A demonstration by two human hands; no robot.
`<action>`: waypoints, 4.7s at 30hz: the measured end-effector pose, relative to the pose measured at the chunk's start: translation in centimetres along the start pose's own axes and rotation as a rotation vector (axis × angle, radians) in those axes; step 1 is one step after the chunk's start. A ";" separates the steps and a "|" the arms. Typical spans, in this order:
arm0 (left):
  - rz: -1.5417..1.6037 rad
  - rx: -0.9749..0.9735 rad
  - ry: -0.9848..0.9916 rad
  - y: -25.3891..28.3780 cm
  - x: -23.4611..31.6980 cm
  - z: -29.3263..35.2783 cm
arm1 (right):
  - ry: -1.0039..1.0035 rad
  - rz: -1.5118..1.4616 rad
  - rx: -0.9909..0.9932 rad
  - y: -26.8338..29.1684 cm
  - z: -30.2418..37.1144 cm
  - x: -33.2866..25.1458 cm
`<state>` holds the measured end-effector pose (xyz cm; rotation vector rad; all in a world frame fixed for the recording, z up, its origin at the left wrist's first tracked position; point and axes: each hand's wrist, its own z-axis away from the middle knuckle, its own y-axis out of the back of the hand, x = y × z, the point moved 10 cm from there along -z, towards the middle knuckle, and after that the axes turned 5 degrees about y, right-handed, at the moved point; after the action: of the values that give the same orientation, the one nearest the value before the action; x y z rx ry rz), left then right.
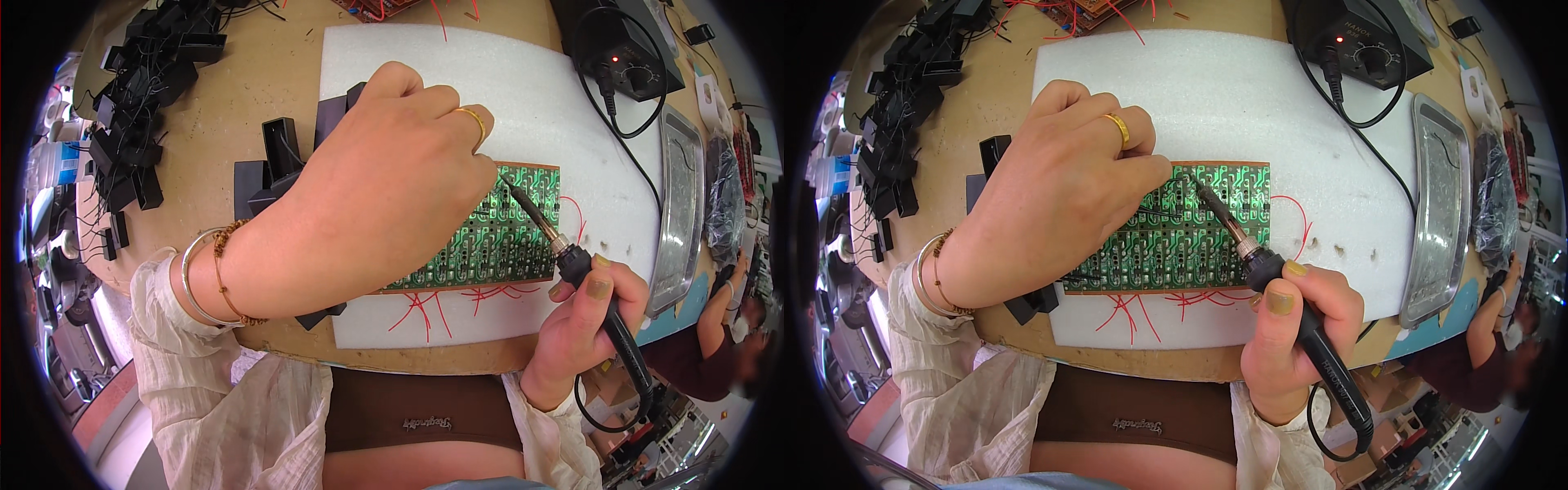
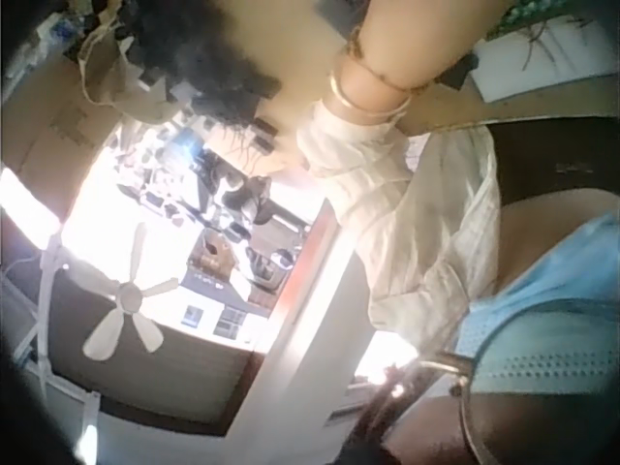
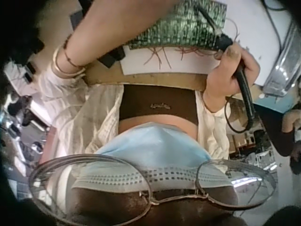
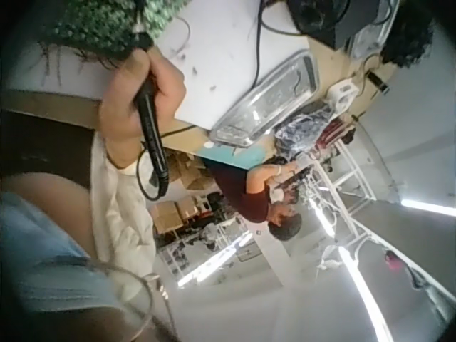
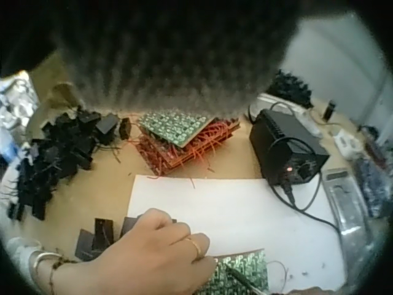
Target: Soldering electronic components and wires onto a circuit board at a factory workbench.
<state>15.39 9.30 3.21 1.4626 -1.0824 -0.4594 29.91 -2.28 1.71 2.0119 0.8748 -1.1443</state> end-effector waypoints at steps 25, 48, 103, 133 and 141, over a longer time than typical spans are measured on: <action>-0.003 0.003 0.004 0.1 -0.2 -0.2 | 0.046 0.023 0.050 1.1 -0.1 -0.5; -0.722 0.142 0.083 8.0 -17.2 0.0 | 0.050 0.009 0.101 1.9 0.5 -0.5; 0.279 0.033 -0.055 -0.2 -0.4 -1.5 | 0.075 -0.010 0.150 3.4 1.3 0.3; 0.251 0.054 -0.050 -0.5 -0.3 -1.6 | 0.087 0.007 0.036 2.5 1.3 0.1; 0.350 0.137 -0.040 -0.5 -0.5 -1.5 | 0.094 0.016 0.044 2.4 1.0 0.0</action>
<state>16.46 10.49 2.88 1.3483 -1.3919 -0.1695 31.44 -4.40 1.79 2.1190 0.8853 -1.0766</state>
